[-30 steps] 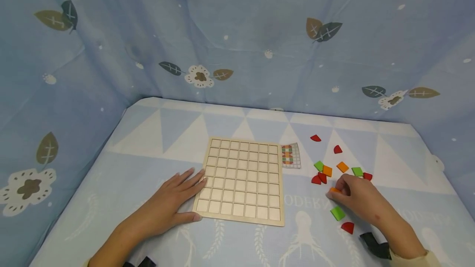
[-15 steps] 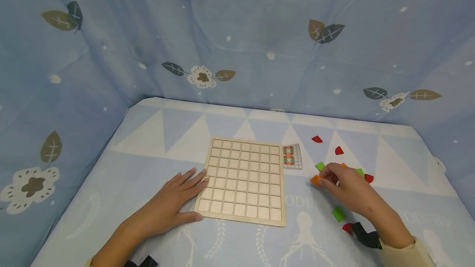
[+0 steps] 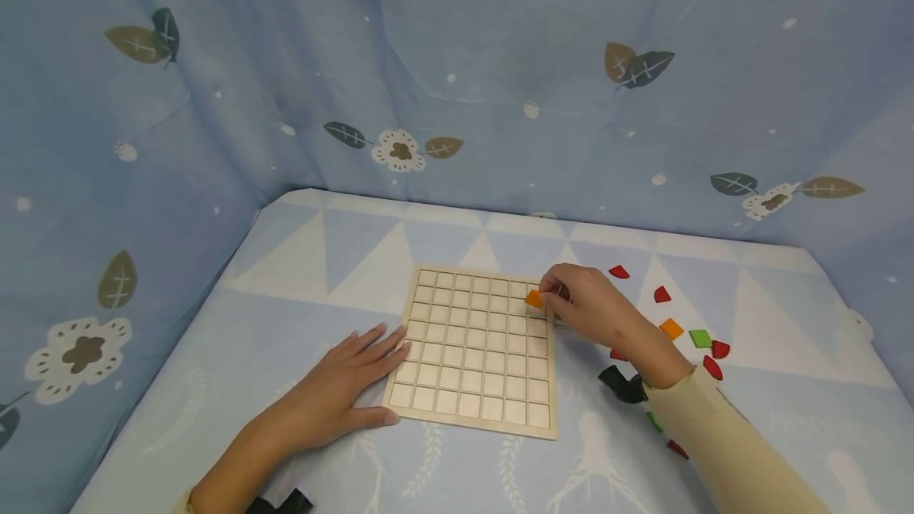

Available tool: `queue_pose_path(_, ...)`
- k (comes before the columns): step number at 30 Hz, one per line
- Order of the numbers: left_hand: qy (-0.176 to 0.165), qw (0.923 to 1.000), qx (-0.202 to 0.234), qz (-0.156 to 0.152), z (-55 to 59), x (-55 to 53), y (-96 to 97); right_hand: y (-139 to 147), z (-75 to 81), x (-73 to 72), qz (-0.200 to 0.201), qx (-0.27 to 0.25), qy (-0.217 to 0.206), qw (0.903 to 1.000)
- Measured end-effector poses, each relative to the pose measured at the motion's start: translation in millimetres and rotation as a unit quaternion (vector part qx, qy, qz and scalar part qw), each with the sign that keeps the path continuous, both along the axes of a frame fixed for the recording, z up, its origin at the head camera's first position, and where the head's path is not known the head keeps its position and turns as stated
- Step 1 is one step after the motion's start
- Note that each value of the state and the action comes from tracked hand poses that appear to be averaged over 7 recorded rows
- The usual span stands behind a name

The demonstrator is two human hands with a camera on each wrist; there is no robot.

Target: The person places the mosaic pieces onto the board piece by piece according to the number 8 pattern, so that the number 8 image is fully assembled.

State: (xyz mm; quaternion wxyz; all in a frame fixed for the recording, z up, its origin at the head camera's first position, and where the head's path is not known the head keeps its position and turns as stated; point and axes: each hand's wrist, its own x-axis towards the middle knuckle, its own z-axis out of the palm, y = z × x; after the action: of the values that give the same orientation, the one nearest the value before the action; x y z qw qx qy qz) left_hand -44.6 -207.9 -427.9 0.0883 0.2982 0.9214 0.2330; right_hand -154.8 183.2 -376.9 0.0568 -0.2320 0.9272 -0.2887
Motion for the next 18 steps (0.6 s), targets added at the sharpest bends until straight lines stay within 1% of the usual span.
queue_pose_path(3, -0.006, 1.0000, -0.003, -0.001, 0.4, -0.3, 0.3, -13.5, -1.9, -12.9, 0.009, -0.004, -0.002, 0.9999)
queue_pose_path(6, -0.007, 1.0000, -0.006, 0.000, -0.1, -0.4, -0.3, -26.1, -7.6, -25.4, 0.022, -0.009, -0.007, 0.9997)
queue_pose_path(9, -0.005, 1.0000, -0.007, -0.001, -1.0, -0.6, -0.4, -37.0, -12.8, -35.5, 0.035, -0.002, -0.009, 0.9993)
queue_pose_path(14, -0.003, 1.0000, -0.007, -0.003, -2.1, -1.5, 0.1, -49.3, -14.5, -46.1, 0.038, 0.018, -0.015, 0.9990)
queue_pose_path(18, -0.002, 1.0000, -0.007, -0.003, -1.3, -1.7, 0.0, -57.2, -12.9, -51.4, 0.046, 0.018, -0.026, 0.9985)
